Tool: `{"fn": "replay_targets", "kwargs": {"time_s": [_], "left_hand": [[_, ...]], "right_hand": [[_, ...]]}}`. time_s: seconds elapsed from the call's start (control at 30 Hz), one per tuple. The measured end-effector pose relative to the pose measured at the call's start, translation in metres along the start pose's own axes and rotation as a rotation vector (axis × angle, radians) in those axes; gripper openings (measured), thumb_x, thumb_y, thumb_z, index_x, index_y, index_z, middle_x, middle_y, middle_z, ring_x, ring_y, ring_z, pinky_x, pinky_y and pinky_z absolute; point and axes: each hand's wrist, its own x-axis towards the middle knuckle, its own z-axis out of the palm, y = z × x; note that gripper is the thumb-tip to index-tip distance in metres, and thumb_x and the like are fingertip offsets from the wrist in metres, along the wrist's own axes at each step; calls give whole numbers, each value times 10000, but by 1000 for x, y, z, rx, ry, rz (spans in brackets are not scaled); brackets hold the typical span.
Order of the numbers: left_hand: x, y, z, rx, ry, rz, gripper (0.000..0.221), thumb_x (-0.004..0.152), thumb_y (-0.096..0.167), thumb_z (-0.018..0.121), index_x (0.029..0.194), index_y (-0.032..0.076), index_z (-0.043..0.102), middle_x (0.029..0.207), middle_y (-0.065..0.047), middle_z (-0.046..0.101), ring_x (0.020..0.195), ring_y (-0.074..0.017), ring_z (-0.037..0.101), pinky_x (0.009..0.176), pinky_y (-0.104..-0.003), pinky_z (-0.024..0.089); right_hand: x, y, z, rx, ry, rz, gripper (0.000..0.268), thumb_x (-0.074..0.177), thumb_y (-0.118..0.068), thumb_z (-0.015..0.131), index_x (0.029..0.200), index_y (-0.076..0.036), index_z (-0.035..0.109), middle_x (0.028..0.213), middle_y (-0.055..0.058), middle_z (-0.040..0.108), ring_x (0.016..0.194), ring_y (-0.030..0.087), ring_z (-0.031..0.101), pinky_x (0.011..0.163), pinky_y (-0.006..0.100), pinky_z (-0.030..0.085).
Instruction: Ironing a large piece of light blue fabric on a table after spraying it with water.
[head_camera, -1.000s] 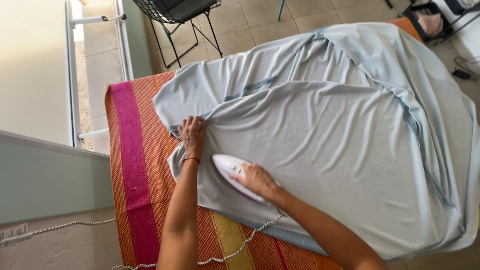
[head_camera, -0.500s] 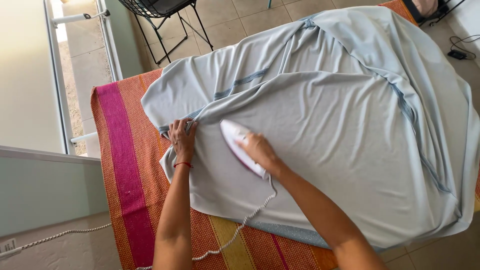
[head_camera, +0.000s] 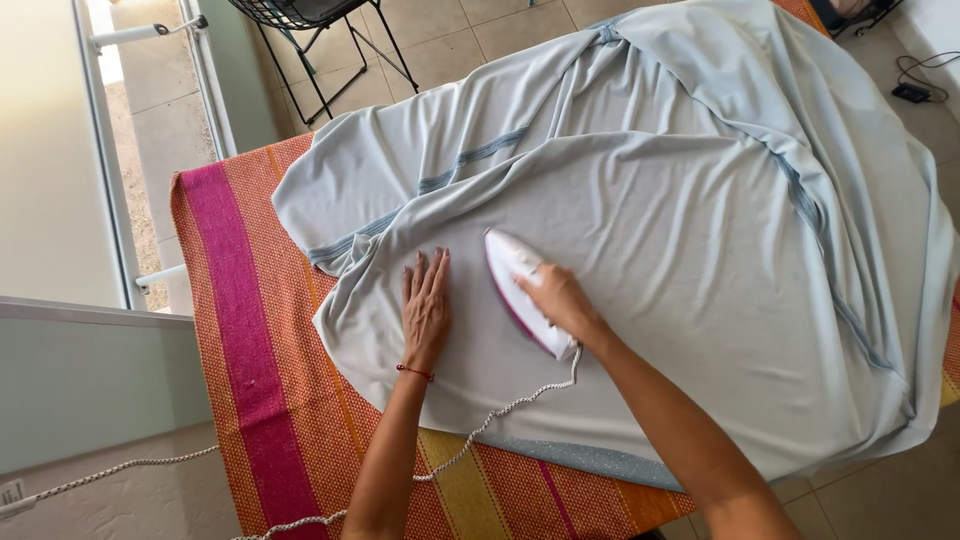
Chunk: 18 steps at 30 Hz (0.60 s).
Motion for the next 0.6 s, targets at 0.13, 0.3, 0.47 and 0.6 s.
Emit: {"fn": "replay_targets", "kwargs": {"time_s": [0.13,0.3,0.47,0.6], "left_hand": [[-3,-10,15,138,26,-56,601,1116,189,384,1716,160,383,1774,-90,386,1652,-369,283,1336,-573,176],[-1,0,1,211,37,-82,480,1201,260,373,1647,151,511,1748,-86,447,1656,-343,296,1347,-544,168],[-3,-18,22,230,-8,-104,541,1195,354,325,1714,221,399,1801,-28,339,1685,-319,205,1366,-554,121],[-5,-26,30,253,-17,-117,555,1200,415,295,1732,270,358,1824,15,278,1696,-294,159,1377,-552,95]], "right_hand": [[-90,-31,0,-195,-183,-162,490,984,-474,742,986,13,790,865,281,801,848,461,806,661,565,645],[-18,36,-14,-177,85,-98,468,999,-453,757,986,15,772,853,284,780,837,472,795,664,566,644],[-75,11,-15,-70,-65,-78,432,985,-408,746,921,19,757,717,255,744,624,414,749,475,503,587],[-137,3,-15,-238,-168,-202,523,979,-523,730,1004,-1,744,841,289,783,817,464,800,651,563,626]]}}
